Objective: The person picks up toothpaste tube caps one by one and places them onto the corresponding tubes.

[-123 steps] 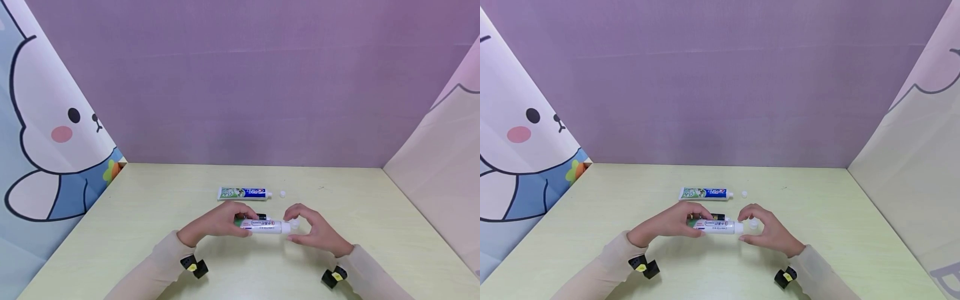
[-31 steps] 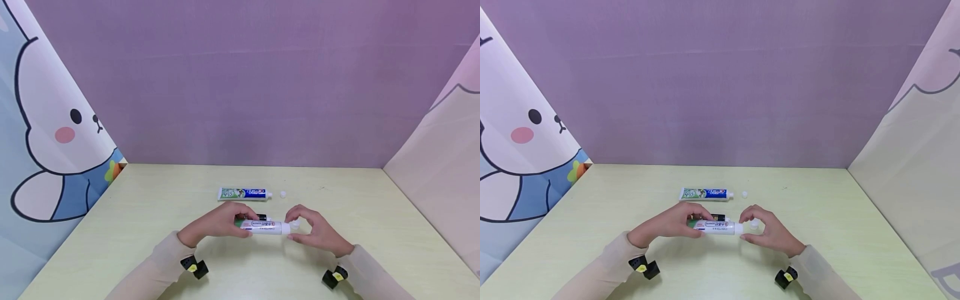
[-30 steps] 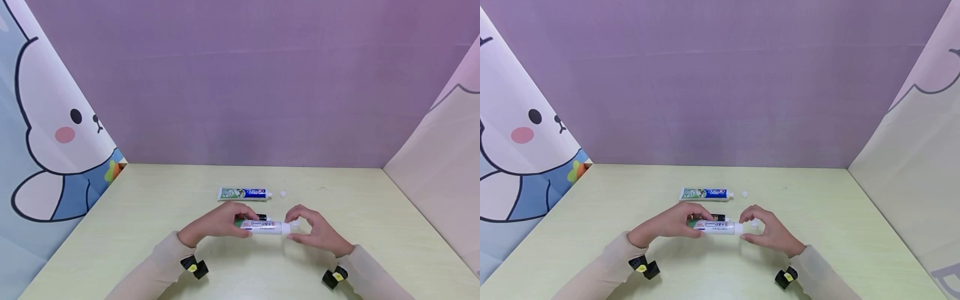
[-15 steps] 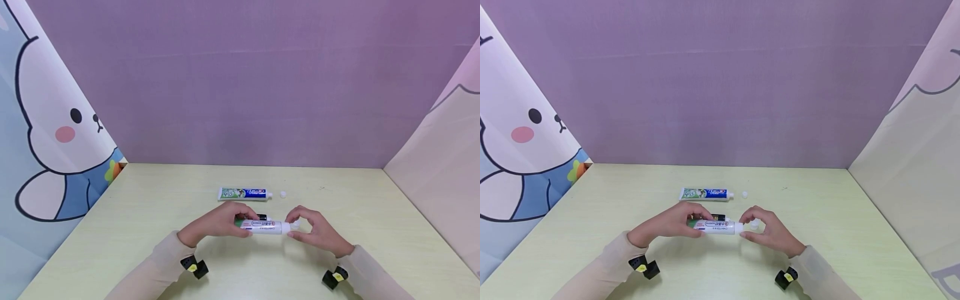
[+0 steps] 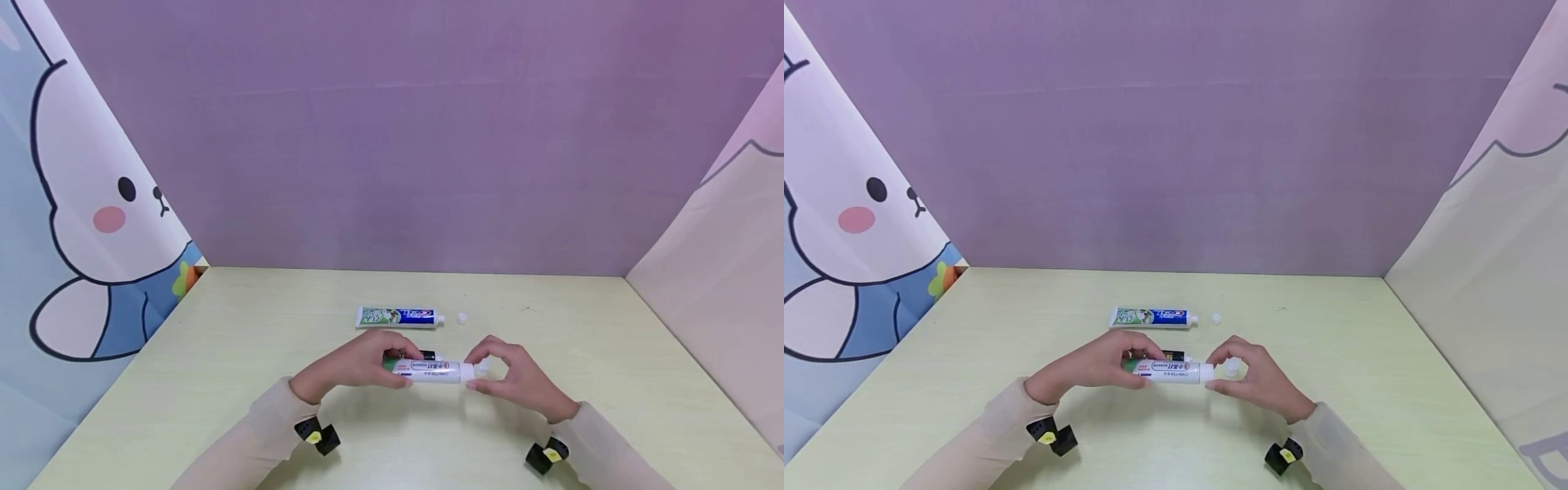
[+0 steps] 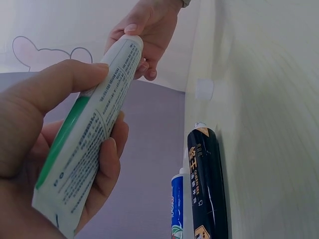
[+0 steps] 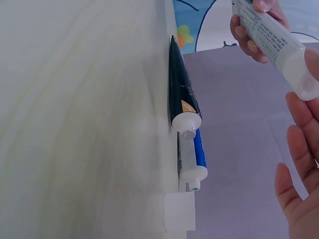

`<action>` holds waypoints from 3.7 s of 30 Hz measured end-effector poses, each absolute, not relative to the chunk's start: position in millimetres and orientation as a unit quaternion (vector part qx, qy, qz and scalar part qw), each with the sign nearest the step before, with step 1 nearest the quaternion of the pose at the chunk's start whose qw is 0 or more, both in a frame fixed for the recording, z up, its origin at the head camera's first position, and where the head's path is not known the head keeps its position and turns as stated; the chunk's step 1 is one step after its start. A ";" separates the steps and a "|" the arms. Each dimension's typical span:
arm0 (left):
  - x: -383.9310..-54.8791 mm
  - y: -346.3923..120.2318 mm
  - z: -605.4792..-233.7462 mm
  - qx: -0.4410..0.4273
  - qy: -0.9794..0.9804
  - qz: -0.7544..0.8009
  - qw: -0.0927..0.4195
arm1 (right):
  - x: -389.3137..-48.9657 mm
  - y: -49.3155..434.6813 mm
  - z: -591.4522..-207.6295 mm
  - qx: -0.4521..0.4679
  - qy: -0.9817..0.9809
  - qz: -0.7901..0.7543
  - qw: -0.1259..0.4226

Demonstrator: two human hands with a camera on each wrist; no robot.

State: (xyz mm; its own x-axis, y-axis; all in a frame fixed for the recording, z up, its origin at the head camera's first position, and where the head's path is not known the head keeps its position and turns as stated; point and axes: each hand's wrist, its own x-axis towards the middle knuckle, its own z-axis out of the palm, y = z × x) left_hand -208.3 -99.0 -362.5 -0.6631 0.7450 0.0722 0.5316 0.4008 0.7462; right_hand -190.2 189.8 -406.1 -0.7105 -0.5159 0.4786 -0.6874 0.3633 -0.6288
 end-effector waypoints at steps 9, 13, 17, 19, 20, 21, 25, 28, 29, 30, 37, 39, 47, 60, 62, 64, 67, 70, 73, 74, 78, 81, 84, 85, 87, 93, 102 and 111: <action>-210.5 -99.4 -364.8 0.389 0.823 0.390 0.137 | -189.5 189.5 -402.1 0.342 -0.831 0.428 0.094; -211.5 -99.5 -366.6 0.388 0.825 0.387 0.135 | -189.5 189.2 -399.0 0.328 -0.836 0.432 0.081; -211.2 -99.2 -367.9 0.387 0.830 0.379 0.130 | -189.5 189.3 -398.0 0.316 -0.839 0.439 0.067; -210.4 -98.6 -367.8 0.387 0.833 0.374 0.128 | -189.0 189.7 -397.8 0.310 -0.839 0.443 0.061; -210.1 -98.2 -368.1 0.388 0.833 0.373 0.127 | -188.7 190.0 -397.8 0.308 -0.839 0.444 0.059; -209.7 -97.8 -368.4 0.388 0.834 0.372 0.127 | -188.4 190.1 -397.7 0.307 -0.839 0.446 0.055; -208.3 -96.9 -370.0 0.383 0.838 0.368 0.126 | -187.7 190.7 -397.6 0.300 -0.837 0.455 0.038; -207.1 -96.2 -370.6 0.381 0.843 0.360 0.120 | -188.2 191.1 -398.1 0.298 -0.837 0.458 0.031; -206.9 -96.0 -370.8 0.383 0.844 0.358 0.117 | -188.5 191.2 -398.2 0.298 -0.837 0.457 0.031; -206.6 -95.8 -370.7 0.383 0.845 0.356 0.114 | -188.9 191.1 -398.5 0.299 -0.837 0.457 0.031; -208.1 -97.0 -375.6 0.387 0.843 0.355 0.112 | -191.0 189.6 -400.0 0.297 -0.840 0.453 0.021; -208.3 -97.9 -377.7 0.387 0.842 0.359 0.113 | -191.0 189.0 -400.6 0.296 -0.842 0.452 0.013; -208.2 -101.3 -380.9 0.369 0.832 0.395 0.125 | -193.8 189.7 -402.3 0.305 -0.844 0.441 0.015; -207.7 -102.5 -392.6 0.373 0.827 0.391 0.153 | -199.9 199.3 -406.5 0.307 -0.844 0.438 0.027; -207.7 -102.1 -394.7 0.370 0.831 0.384 0.157 | -200.5 199.6 -407.2 0.302 -0.848 0.435 0.021; -207.8 -101.5 -396.6 0.371 0.833 0.377 0.161 | -201.3 199.8 -407.7 0.294 -0.852 0.434 0.012; -207.9 -100.8 -399.3 0.376 0.836 0.364 0.163 | -203.2 200.7 -409.1 0.282 -0.856 0.433 0.004; -208.4 -100.7 -401.6 0.383 0.838 0.353 0.165 | -206.0 202.3 -410.8 0.269 -0.858 0.438 -0.008; -209.6 -101.0 -402.9 0.383 0.839 0.350 0.165 | -208.8 204.8 -412.6 0.251 -0.861 0.442 -0.019; -209.9 -101.0 -403.1 0.382 0.838 0.352 0.166 | -209.6 205.5 -413.3 0.244 -0.862 0.444 -0.022; -211.4 -100.9 -403.5 0.372 0.835 0.365 0.178 | -212.5 208.2 -415.0 0.224 -0.860 0.457 -0.032; -212.0 -100.5 -403.5 0.369 0.836 0.362 0.182 | -214.6 210.1 -415.4 0.219 -0.860 0.460 -0.041; -212.1 -99.6 -404.1 0.369 0.840 0.352 0.185 | -215.0 212.6 -416.8 0.215 -0.858 0.464 -0.050; -212.3 -99.5 -404.2 0.370 0.841 0.348 0.186 | -215.1 213.3 -417.3 0.212 -0.855 0.469 -0.055; -212.4 -99.0 -404.6 0.371 0.842 0.344 0.190 | -215.1 215.1 -418.9 0.206 -0.849 0.482 -0.068; -214.0 -98.1 -406.0 0.373 0.841 0.338 0.198 | -219.1 219.9 -425.1 0.190 -0.835 0.507 -0.099; -213.5 -98.2 -409.4 0.372 0.841 0.333 0.206 | -223.9 222.9 -428.8 0.173 -0.839 0.500 -0.127; -217.7 -97.4 -414.7 0.348 0.864 0.307 0.195 | -232.2 224.4 -433.3 0.168 -0.819 0.523 -0.165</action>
State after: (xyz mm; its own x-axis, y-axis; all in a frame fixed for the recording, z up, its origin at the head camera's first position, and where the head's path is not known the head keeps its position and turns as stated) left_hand -217.7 -97.4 -414.7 -0.6817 0.7212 -0.1231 0.4824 0.5695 0.6656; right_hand -232.2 224.4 -433.3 -0.8888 -0.4483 -0.0950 -0.1023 0.3963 -0.9124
